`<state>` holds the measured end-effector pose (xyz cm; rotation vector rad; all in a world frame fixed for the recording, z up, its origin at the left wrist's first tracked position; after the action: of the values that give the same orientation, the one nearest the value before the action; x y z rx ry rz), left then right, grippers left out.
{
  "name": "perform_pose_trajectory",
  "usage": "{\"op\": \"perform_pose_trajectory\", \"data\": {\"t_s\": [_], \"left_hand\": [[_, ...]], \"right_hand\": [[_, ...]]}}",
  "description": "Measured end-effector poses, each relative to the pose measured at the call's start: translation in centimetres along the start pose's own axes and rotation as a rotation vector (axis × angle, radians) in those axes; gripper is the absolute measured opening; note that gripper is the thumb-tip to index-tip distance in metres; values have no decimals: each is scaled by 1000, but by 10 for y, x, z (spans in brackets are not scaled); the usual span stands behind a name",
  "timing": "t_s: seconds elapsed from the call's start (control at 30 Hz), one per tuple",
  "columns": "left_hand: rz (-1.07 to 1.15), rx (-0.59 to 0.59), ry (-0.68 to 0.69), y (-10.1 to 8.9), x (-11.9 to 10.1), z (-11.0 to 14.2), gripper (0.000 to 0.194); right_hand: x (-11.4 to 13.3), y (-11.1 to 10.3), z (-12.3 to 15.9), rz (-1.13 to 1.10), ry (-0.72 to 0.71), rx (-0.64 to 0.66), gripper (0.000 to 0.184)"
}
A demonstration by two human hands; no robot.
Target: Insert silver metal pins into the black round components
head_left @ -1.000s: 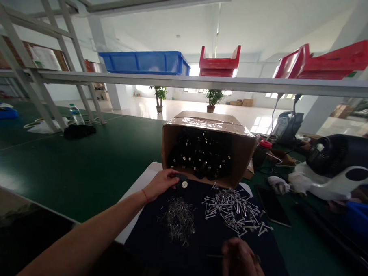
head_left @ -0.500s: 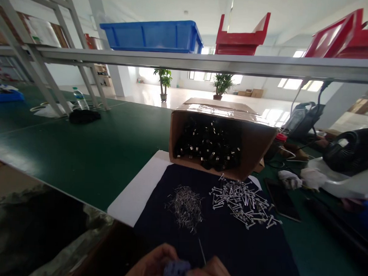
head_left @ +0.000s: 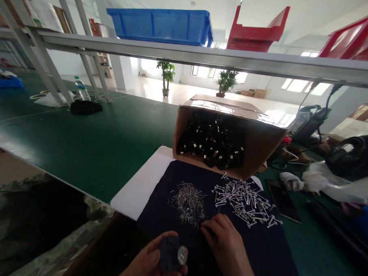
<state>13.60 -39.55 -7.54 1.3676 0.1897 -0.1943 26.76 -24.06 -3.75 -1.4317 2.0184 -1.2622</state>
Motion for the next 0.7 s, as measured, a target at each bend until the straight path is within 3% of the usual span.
{"op": "perform_pose_trajectory", "data": {"t_s": [0.23, 0.43, 0.57, 0.7], "left_hand": [[10, -29, 28, -4, -2, 2, 37], [-2, -81, 21, -11, -1, -2, 39], [-13, -56, 19, -12, 0, -6, 42], [-28, -43, 10, -5, 3, -10, 41]], "right_hand": [[5, 16, -4, 168, -62, 72, 23], [9, 15, -2, 198, -114, 83, 15], [10, 10, -1, 229, -147, 61, 18], [12, -12, -3, 192, -118, 1, 24]]}}
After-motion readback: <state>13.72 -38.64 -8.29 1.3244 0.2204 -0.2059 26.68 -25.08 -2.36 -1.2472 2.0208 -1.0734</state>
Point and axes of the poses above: each hand's wrist, its own z-axis away from the middle knuckle, its own y-axis out of the palm, x = y × z, the point moved 5 cm from there along -z, towards the middle knuckle, and after that the axes turned 13 degrees about z, right-handed, at the moved point
